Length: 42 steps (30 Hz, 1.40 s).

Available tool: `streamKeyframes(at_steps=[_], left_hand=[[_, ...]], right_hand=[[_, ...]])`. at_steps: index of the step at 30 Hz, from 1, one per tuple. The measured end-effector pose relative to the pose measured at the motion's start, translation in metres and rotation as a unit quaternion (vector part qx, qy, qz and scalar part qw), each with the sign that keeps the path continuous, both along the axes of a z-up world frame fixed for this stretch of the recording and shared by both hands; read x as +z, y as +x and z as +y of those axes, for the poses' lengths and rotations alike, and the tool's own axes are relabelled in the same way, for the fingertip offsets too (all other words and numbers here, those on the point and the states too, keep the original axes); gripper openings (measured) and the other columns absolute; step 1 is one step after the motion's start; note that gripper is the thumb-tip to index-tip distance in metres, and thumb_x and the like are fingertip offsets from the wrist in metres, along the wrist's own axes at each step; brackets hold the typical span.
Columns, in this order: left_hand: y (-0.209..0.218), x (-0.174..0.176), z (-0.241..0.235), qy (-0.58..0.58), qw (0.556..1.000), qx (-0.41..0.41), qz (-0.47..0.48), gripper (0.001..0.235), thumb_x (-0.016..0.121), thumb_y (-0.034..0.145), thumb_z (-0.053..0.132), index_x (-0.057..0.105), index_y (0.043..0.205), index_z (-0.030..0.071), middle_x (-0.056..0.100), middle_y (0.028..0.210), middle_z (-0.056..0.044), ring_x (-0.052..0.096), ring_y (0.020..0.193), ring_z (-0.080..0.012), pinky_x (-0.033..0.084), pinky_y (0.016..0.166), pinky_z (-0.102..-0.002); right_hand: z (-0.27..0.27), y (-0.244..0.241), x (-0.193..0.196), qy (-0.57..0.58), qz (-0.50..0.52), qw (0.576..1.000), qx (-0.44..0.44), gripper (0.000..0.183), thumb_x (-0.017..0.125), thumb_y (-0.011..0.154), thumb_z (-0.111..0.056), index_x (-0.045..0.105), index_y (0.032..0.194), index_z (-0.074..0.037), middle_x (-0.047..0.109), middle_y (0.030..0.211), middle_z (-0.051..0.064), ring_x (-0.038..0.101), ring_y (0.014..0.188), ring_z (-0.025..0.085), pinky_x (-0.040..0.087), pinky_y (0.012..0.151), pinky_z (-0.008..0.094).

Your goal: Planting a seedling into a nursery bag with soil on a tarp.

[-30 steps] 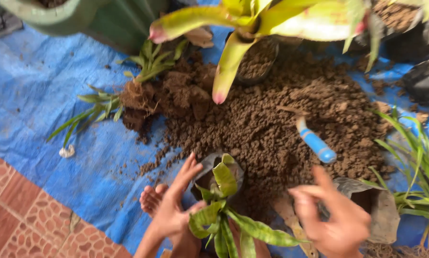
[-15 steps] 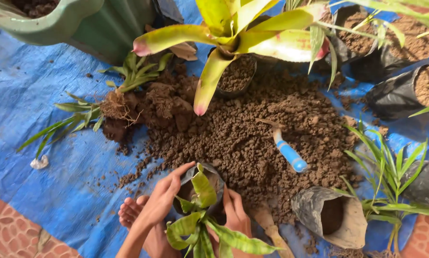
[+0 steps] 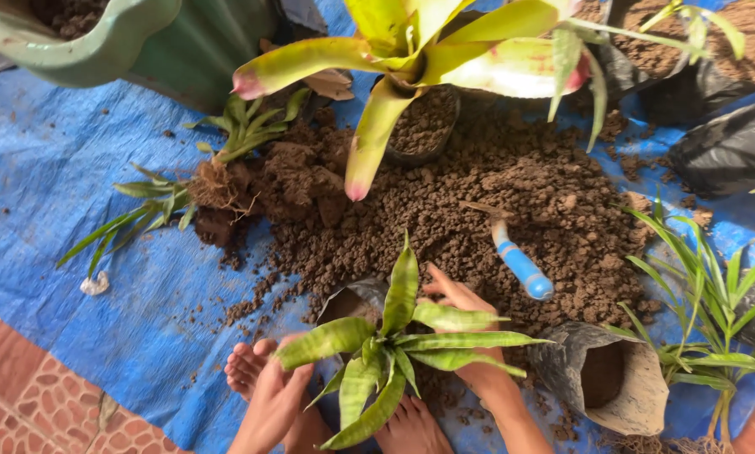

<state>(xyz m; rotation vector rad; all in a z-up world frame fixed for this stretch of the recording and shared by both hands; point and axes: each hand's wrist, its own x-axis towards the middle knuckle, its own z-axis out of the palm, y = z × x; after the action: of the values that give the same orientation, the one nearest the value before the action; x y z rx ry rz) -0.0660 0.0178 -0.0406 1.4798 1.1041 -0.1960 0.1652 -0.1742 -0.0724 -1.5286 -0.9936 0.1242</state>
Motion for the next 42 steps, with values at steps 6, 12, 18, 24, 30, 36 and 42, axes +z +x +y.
streamKeyframes(at_steps=[6, 12, 18, 24, 30, 36, 42], left_hand=[[0.075, 0.046, 0.021, 0.035, 0.997, -0.045, -0.046, 0.057, 0.049, 0.095, 0.043, 0.058, 0.142, 0.012, 0.063, 0.147, -0.012, 0.063, 0.134, -0.0280, 0.052, 0.110, -0.045], [0.107, 0.012, 0.031, -0.066, 0.977, -0.101, -0.175, 0.058, 0.037, 0.106, 0.044, 0.071, 0.135, 0.007, 0.047, 0.061, 0.006, 0.042, 0.056, -0.0037, 0.033, 0.048, -0.021], [0.114, 0.002, 0.026, -0.116, 0.970, -0.124, -0.176, 0.089, 0.015, 0.094, 0.065, 0.074, 0.124, 0.006, 0.076, 0.118, -0.011, 0.070, 0.097, -0.0205, 0.057, 0.090, -0.037], [0.088, 0.033, 0.010, -0.088, 0.980, -0.036, -0.176, 0.093, 0.011, 0.093, 0.066, 0.076, 0.120, 0.006, 0.078, 0.098, -0.011, 0.070, 0.088, -0.0204, 0.055, 0.085, -0.034], [0.052, 0.022, 0.011, -0.059, 0.940, 0.022, -0.335, 0.060, 0.048, 0.093, 0.040, 0.067, 0.132, -0.002, 0.072, 0.131, -0.014, 0.067, 0.115, -0.0247, 0.051, 0.101, -0.035], [0.055, 0.024, 0.018, 0.109, 0.966, -0.046, -0.228, 0.045, 0.074, 0.084, 0.031, 0.074, 0.125, 0.012, 0.076, 0.127, -0.008, 0.074, 0.109, -0.0215, 0.060, 0.094, -0.034], [0.071, 0.017, 0.021, 0.153, 0.951, -0.073, -0.259, 0.028, 0.076, 0.083, 0.021, 0.080, 0.105, 0.004, 0.082, 0.096, -0.004, 0.067, 0.068, -0.0121, 0.053, 0.059, -0.026]], right_hand=[[-0.021, -0.055, 0.047, -0.159, 0.132, 0.973, -0.099, 0.024, 0.072, 0.082, -0.009, 0.075, 0.104, -0.002, 0.080, 0.100, 0.010, 0.076, 0.078, 0.019, 0.062, 0.069, 0.029], [-0.008, -0.083, 0.063, -0.302, -0.016, 0.952, -0.043, 0.037, 0.077, 0.078, -0.016, 0.074, 0.114, -0.008, 0.053, 0.149, 0.027, 0.056, 0.135, 0.040, 0.052, 0.094, 0.045], [0.003, -0.093, 0.088, -0.388, -0.060, 0.917, -0.073, 0.050, 0.073, 0.076, -0.019, 0.066, 0.124, -0.006, 0.047, 0.155, 0.022, 0.066, 0.108, 0.035, 0.058, 0.075, 0.040], [0.002, -0.101, 0.091, -0.398, 0.030, 0.914, -0.067, 0.026, 0.071, 0.081, -0.023, 0.075, 0.106, -0.017, 0.077, 0.087, -0.004, 0.073, 0.077, 0.018, 0.055, 0.064, 0.034], [0.000, -0.082, 0.078, -0.365, -0.188, 0.911, 0.033, 0.038, 0.066, 0.090, -0.033, 0.068, 0.124, -0.016, 0.069, 0.114, 0.010, 0.065, 0.097, 0.032, 0.054, 0.077, 0.040], [-0.004, -0.181, -0.051, -0.370, -0.378, 0.847, -0.042, 0.018, 0.060, 0.090, -0.020, 0.066, 0.103, -0.010, 0.075, 0.103, 0.010, 0.073, 0.091, 0.030, 0.055, 0.074, 0.043], [0.014, -0.100, 0.101, -0.506, 0.017, 0.861, -0.049, 0.069, 0.045, 0.084, -0.074, 0.068, 0.124, -0.023, 0.073, 0.106, 0.010, 0.072, 0.082, 0.036, 0.054, 0.069, 0.049]])
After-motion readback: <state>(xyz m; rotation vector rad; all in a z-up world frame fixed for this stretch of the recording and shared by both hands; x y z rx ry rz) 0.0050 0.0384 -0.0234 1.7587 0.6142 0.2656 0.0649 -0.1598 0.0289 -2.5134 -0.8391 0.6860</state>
